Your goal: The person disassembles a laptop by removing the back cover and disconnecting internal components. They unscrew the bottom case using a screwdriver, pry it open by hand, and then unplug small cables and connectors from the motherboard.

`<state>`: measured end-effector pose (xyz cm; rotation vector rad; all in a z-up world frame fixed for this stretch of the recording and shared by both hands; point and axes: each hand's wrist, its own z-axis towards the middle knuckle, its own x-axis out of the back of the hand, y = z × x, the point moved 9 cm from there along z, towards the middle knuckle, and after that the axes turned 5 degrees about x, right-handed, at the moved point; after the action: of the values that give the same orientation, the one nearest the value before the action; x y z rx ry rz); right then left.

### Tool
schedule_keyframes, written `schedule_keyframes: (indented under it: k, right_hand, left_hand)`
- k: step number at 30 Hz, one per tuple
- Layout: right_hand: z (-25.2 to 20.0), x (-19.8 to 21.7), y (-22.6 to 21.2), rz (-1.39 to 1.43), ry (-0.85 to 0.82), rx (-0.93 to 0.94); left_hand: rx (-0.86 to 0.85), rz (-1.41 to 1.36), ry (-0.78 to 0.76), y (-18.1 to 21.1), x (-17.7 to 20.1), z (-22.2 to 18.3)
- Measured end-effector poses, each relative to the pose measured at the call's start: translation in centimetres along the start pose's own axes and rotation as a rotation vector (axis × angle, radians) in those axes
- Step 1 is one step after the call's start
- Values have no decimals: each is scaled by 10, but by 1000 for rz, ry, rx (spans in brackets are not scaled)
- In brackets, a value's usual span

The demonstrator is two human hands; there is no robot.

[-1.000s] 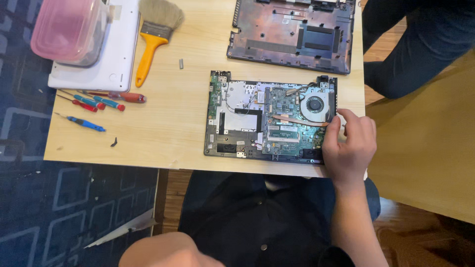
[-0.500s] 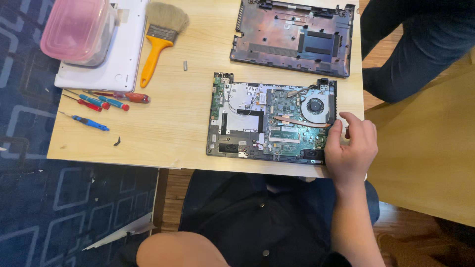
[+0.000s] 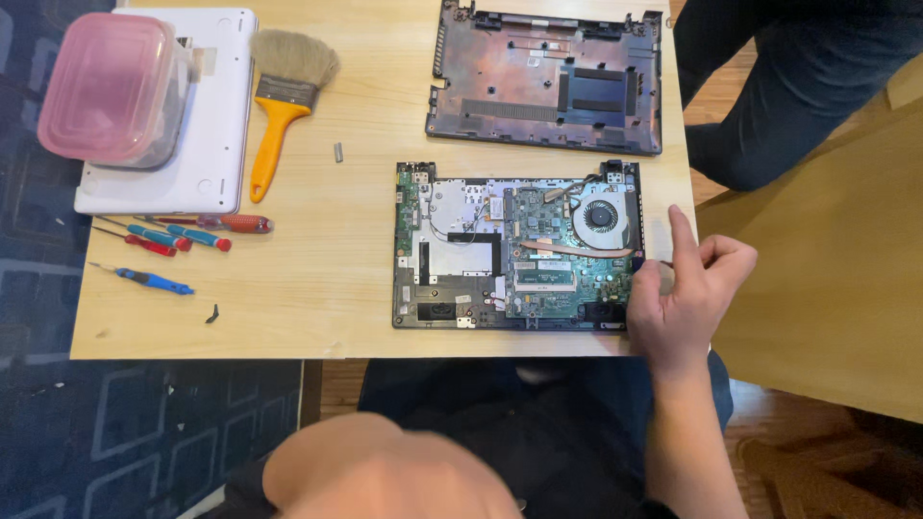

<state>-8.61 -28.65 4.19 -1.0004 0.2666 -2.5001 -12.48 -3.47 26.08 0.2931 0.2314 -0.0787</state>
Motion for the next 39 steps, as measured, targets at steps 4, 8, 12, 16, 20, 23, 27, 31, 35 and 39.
schedule_keyframes:
  k: [4, 8, 12, 16, 20, 23, 27, 31, 35, 39]
  right_hand:
    - [3, -5, 6, -23, -51, -65]
    - [6, -1, 4, -73, -12, -74]
    - [12, 8, 3, 214, 162, -185]
    - [22, -3, -18, 411, 107, -313]
    - [15, -50, -38, 647, 22, -388]
    - [21, -65, -55, 638, -39, -345]
    - [16, -71, -55, 700, -69, -380]
    - [24, -70, -63, 686, -65, -305]
    - [23, -68, -59, 659, -75, -279]
    - [34, -66, -62, 620, -146, -190]
  left_hand:
    - [141, 814, 572, 15, 94, -35]
    - [302, 1555, 560, 17, 198, -98]
    - [986, 1636, 366, -32, 245, -142]
    - [1034, 1712, 150, -64, 254, -155]
    - [908, 1651, 305, -48, 246, -145]
    - [925, 1660, 333, -46, 255, -150]
    - [959, 1689, 306, -50, 259, -159]
    - [970, 1696, 303, -51, 260, -158]
    - [968, 1700, 306, -50, 258, -158]
    - [1002, 1664, 327, -51, 261, -158]
